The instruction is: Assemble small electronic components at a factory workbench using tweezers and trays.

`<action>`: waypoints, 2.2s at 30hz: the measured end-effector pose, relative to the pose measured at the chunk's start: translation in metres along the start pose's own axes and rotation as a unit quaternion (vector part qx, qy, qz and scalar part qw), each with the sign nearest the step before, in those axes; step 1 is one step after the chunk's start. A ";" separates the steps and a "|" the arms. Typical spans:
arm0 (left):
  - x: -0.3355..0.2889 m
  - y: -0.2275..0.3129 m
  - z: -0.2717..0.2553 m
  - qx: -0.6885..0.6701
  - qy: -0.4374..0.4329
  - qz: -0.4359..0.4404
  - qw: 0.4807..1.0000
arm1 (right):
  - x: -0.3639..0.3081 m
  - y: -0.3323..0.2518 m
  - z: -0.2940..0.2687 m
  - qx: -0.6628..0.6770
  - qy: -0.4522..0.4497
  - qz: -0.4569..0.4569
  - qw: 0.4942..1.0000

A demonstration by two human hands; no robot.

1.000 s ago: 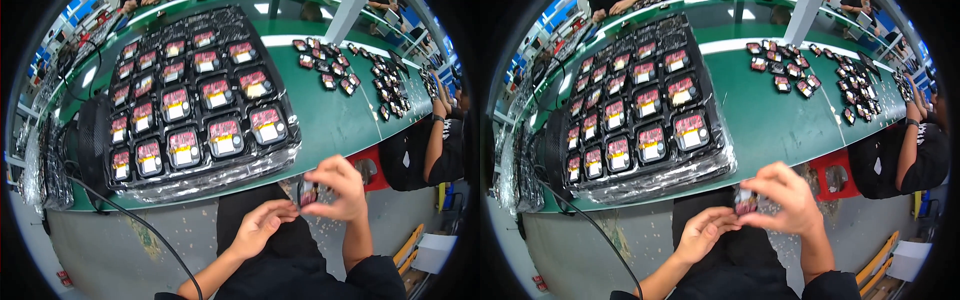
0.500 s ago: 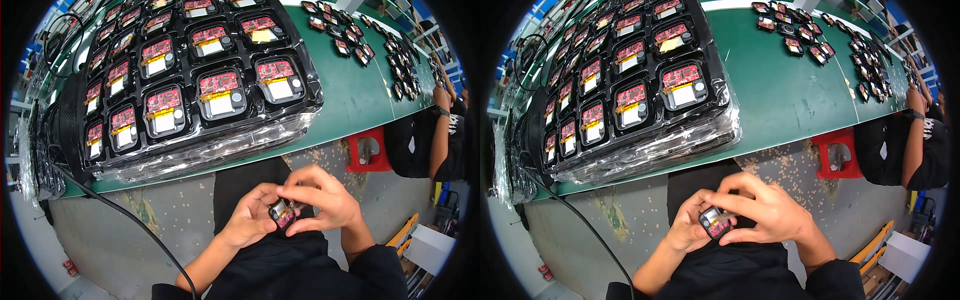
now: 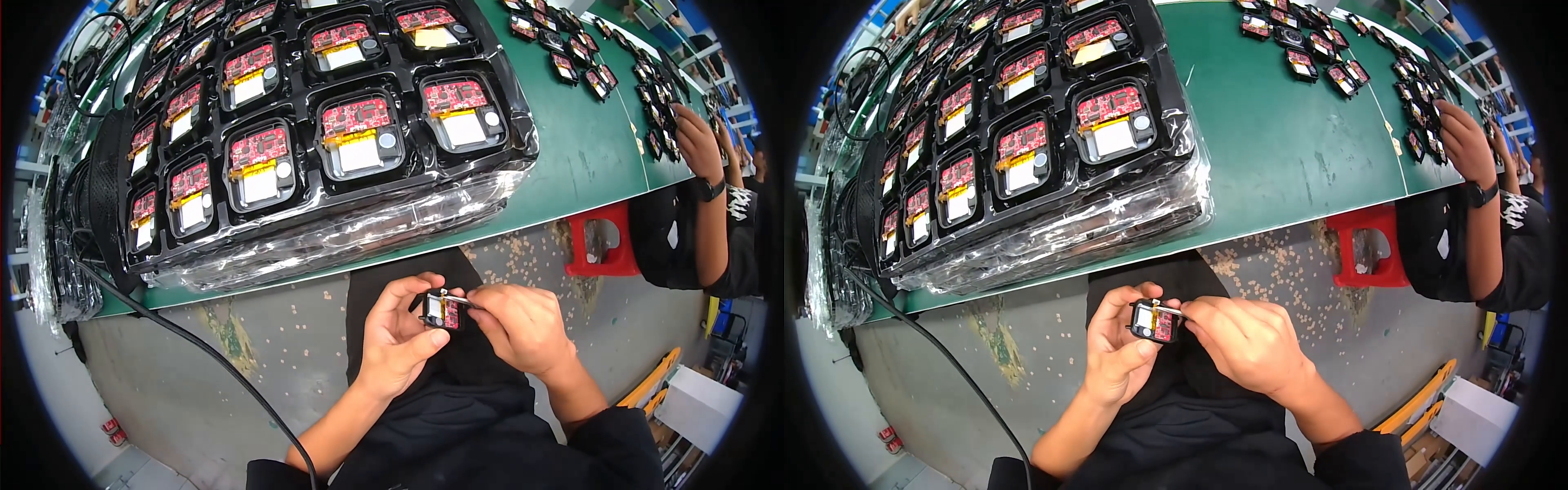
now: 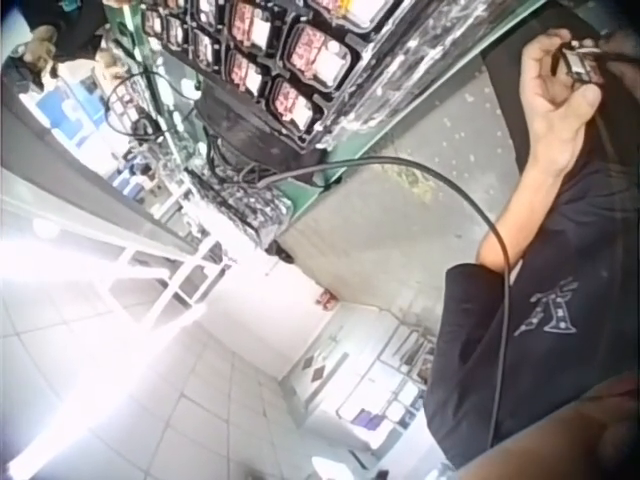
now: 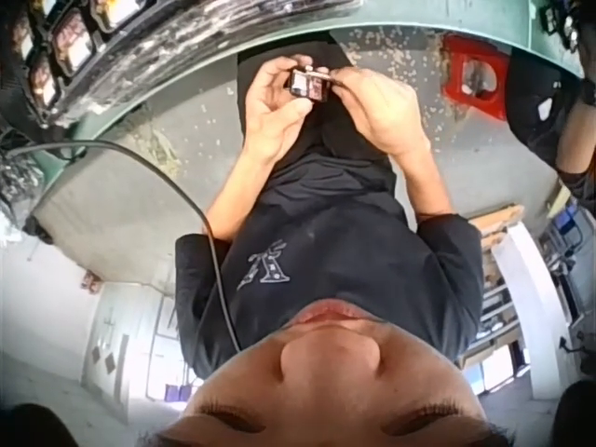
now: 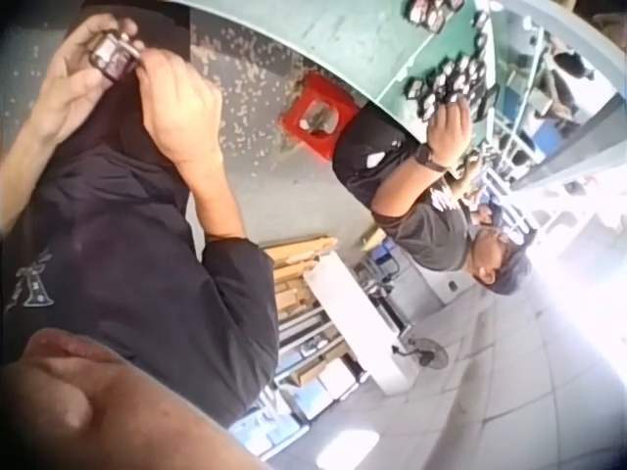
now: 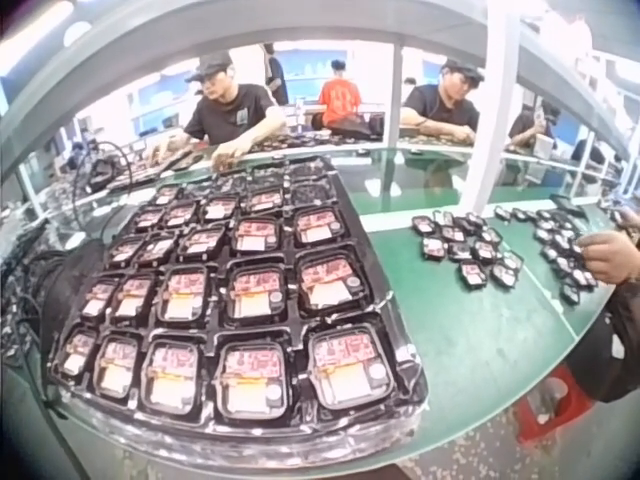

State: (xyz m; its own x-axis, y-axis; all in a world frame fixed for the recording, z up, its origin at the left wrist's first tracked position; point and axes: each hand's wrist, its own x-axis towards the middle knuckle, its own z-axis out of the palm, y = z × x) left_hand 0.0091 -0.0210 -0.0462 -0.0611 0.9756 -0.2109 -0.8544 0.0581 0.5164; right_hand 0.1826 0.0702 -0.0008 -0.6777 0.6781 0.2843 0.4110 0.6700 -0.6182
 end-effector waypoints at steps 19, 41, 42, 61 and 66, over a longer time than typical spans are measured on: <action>-0.005 -0.001 0.001 0.045 0.011 0.007 0.999 | -0.005 0.003 0.001 0.059 0.017 0.037 0.997; -0.006 -0.004 0.006 0.124 0.008 0.057 0.991 | -0.013 -0.001 0.010 -0.067 0.060 -0.007 0.996; -0.006 -0.004 0.006 0.124 0.009 0.057 0.991 | -0.013 -0.001 0.011 -0.066 0.060 -0.007 0.996; -0.007 -0.005 0.013 0.107 0.013 0.085 0.991 | -0.010 -0.009 0.012 -0.035 0.067 0.017 0.997; -0.003 -0.004 0.016 0.105 0.014 0.102 0.989 | -0.002 -0.009 0.001 -0.024 0.038 0.025 0.999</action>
State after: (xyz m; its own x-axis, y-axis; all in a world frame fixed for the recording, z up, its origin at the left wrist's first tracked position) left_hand 0.0211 -0.0207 -0.0345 -0.2379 0.9656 -0.1054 -0.6974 -0.0943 0.7105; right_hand 0.1798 0.0626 0.0036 -0.6082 0.7305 0.3106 0.4733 0.6479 -0.5969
